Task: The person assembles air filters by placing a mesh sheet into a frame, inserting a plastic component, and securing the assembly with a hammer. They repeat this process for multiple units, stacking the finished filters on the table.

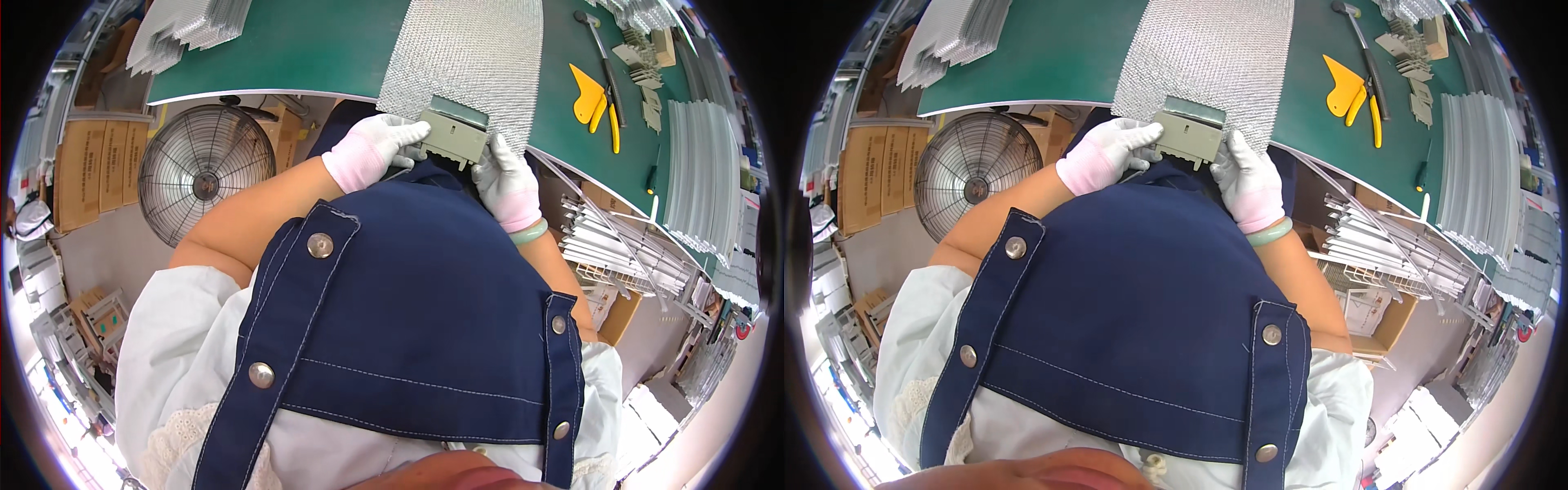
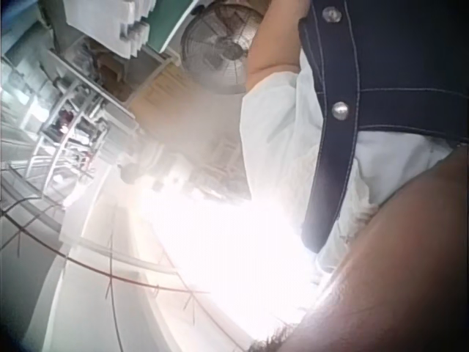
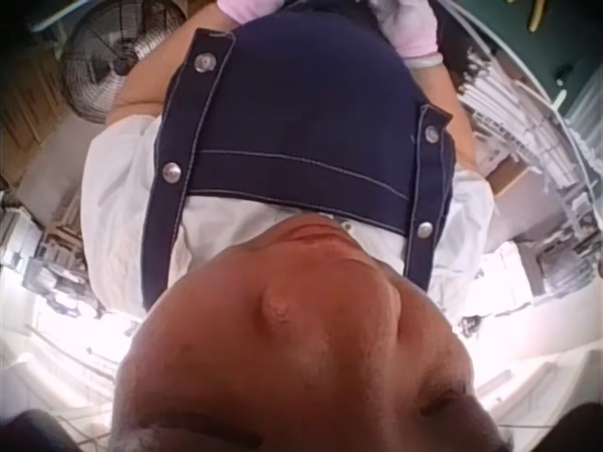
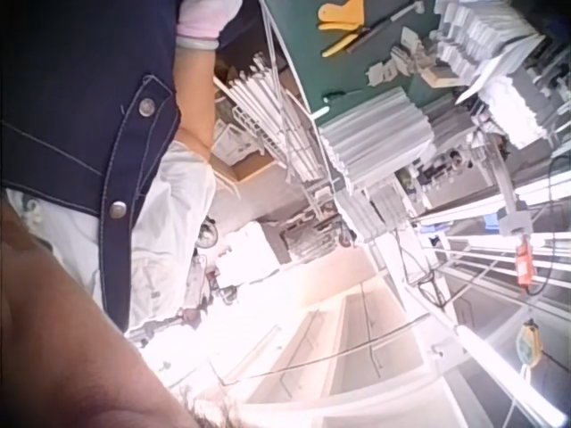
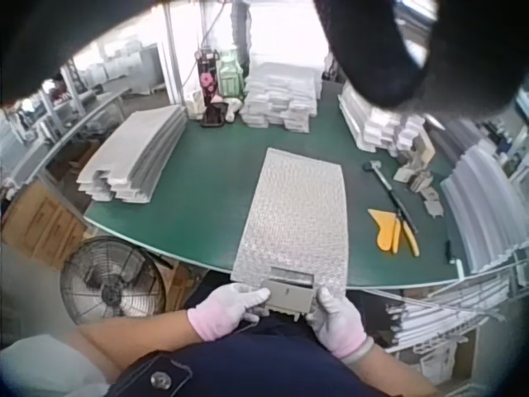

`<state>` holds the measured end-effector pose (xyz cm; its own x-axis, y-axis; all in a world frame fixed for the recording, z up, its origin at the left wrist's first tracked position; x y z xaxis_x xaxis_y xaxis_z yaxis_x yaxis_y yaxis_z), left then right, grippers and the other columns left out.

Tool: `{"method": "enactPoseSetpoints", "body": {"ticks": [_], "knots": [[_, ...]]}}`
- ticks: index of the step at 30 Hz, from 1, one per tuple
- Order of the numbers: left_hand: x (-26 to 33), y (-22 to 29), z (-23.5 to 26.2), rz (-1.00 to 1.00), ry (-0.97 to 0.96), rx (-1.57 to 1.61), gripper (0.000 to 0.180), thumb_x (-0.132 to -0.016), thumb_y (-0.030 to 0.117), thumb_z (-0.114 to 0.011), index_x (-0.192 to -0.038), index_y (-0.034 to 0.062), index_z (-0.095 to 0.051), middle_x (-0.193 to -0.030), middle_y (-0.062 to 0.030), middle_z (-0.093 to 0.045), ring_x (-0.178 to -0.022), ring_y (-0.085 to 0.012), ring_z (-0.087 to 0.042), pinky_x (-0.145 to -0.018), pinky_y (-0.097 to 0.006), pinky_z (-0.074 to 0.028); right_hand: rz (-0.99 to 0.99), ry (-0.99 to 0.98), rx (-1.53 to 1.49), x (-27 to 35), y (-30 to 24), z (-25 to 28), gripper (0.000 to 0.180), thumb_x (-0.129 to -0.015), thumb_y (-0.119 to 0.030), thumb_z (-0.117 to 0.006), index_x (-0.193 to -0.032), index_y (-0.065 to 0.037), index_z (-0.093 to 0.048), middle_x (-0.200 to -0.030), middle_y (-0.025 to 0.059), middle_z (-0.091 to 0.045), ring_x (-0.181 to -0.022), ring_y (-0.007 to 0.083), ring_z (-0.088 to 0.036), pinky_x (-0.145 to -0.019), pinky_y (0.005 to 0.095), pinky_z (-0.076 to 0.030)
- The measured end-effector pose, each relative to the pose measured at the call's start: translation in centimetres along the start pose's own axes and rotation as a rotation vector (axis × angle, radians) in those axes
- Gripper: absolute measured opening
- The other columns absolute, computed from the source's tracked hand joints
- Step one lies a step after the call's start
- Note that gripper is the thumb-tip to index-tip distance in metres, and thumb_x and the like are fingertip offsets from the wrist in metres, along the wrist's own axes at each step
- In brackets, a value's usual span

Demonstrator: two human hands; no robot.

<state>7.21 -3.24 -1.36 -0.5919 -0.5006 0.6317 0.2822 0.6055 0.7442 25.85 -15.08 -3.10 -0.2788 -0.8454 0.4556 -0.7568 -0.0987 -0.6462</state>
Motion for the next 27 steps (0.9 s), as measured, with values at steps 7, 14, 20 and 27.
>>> {"method": "enactPoseSetpoints", "body": {"ticks": [7, 14, 20, 27], "knots": [[0.2, 0.4, -1.2, -0.041, 0.086, 0.039, 0.044, -0.096, 0.037, -0.065, -0.118, -0.0018, -0.06, -0.107, -0.0068, -0.065, -0.091, -0.0133, -0.063, -0.075, -0.025, -0.051, 0.159, 0.145, 0.313, 0.9, -0.6, -0.8, 0.024, -0.098, -0.023, -0.063, -0.116, -0.007, -0.063, -0.104, 0.0038, -0.069, -0.081, 0.0133, -0.064, -0.068, 0.0257, -0.048], [1.0, 1.4, -0.7, -0.09, -0.059, -0.067, 0.055, -0.097, 0.044, -0.061, -0.121, -0.0053, -0.058, -0.113, -0.0097, -0.065, -0.097, -0.0154, -0.064, -0.08, -0.026, -0.052, 0.002, 0.098, 0.136, 0.0, -1.2, 2.1, 0.028, -0.097, -0.027, -0.064, -0.116, -0.007, -0.063, -0.103, 0.0041, -0.068, -0.084, 0.0138, -0.063, -0.07, 0.0264, -0.048], [2.8, 11.0, 0.8, -0.201, -0.171, -1.192, 0.042, -0.095, 0.042, -0.059, -0.11, 0.0036, -0.069, -0.1, -0.0132, -0.072, -0.09, -0.0245, -0.068, -0.084, -0.034, -0.053, -0.364, -0.114, 0.262, 2.5, -1.8, 3.3, 0.053, -0.095, -0.039, -0.066, -0.121, 0.006, -0.058, -0.097, 0.0089, -0.065, -0.079, 0.0112, -0.06, -0.072, 0.0262, -0.051], [-8.5, 11.8, -2.4, -1.805, 0.112, -1.5, 0.043, -0.087, 0.035, -0.066, -0.119, 0.0067, -0.06, -0.106, -0.0101, -0.063, -0.094, -0.0284, -0.06, -0.085, -0.037, -0.046, -0.3, -0.071, 0.257, -0.1, 0.3, -0.8, 0.039, -0.097, -0.034, -0.065, -0.12, -0.003, -0.057, -0.089, 0.0025, -0.062, -0.071, 0.0068, -0.055, -0.065, 0.0199, -0.048]]}}
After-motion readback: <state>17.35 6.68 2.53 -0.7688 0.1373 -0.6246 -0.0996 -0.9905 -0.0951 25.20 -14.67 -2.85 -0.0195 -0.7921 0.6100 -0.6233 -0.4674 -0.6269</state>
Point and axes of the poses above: each hand's wrist, its own x-axis away from the middle knuckle, its own z-axis out of the back of the hand, y = z × x, the point moved 2 cm from there along -x, towards the middle knuckle
